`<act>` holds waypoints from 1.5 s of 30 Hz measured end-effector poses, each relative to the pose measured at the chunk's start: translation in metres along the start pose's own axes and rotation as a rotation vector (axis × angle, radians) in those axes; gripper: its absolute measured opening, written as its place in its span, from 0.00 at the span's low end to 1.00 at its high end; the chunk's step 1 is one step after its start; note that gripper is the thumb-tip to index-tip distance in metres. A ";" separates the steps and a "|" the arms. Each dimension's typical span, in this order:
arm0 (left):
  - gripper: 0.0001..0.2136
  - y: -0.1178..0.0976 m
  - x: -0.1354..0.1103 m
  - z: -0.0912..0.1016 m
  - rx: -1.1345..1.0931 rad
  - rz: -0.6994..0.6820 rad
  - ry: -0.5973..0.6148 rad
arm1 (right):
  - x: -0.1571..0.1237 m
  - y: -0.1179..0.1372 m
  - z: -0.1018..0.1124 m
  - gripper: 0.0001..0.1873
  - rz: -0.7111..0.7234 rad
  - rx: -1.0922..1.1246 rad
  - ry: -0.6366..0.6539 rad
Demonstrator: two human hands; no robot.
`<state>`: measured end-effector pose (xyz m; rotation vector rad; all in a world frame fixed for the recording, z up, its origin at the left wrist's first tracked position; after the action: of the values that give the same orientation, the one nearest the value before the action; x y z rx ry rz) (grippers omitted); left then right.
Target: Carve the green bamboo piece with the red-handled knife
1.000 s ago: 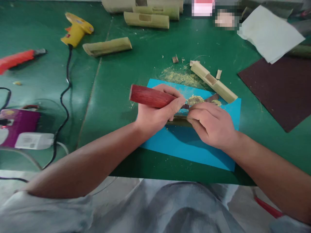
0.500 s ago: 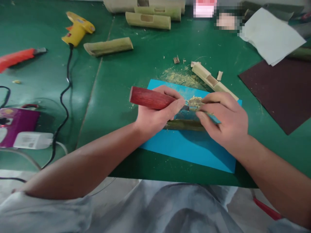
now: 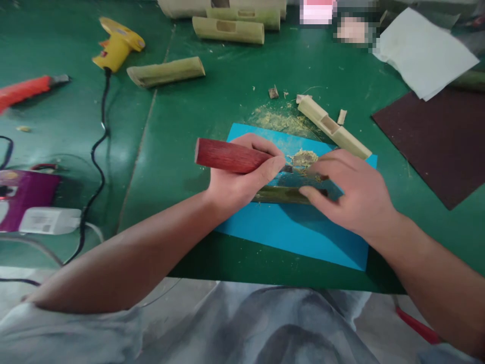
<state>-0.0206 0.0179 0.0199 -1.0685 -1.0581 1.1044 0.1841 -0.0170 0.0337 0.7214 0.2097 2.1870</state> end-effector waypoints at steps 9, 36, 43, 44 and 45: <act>0.15 0.002 -0.001 0.002 -0.026 -0.254 0.170 | 0.002 0.010 -0.009 0.11 0.179 -0.028 0.238; 0.10 -0.018 -0.003 -0.002 0.244 -0.152 0.305 | 0.001 -0.002 -0.017 0.07 0.089 0.078 0.202; 0.11 -0.014 -0.004 -0.003 0.219 -0.077 0.320 | 0.002 -0.004 -0.020 0.06 0.091 0.135 0.193; 0.10 -0.014 -0.004 -0.003 0.211 -0.096 0.329 | 0.002 -0.004 -0.020 0.06 0.094 0.142 0.189; 0.10 -0.014 -0.005 -0.003 0.207 -0.116 0.335 | 0.002 -0.004 -0.020 0.06 0.094 0.148 0.184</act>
<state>-0.0160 0.0112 0.0322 -0.9721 -0.7139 0.8824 0.1750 -0.0112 0.0164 0.6211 0.4443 2.3478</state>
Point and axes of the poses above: each hand's wrist, its own x-axis towards the middle knuckle, its own z-axis out of the back of the hand, y = z × x, the point moved 4 cm from there along x, towards the middle knuckle, and after that the axes turned 8 degrees about z, right-handed, at the moved point
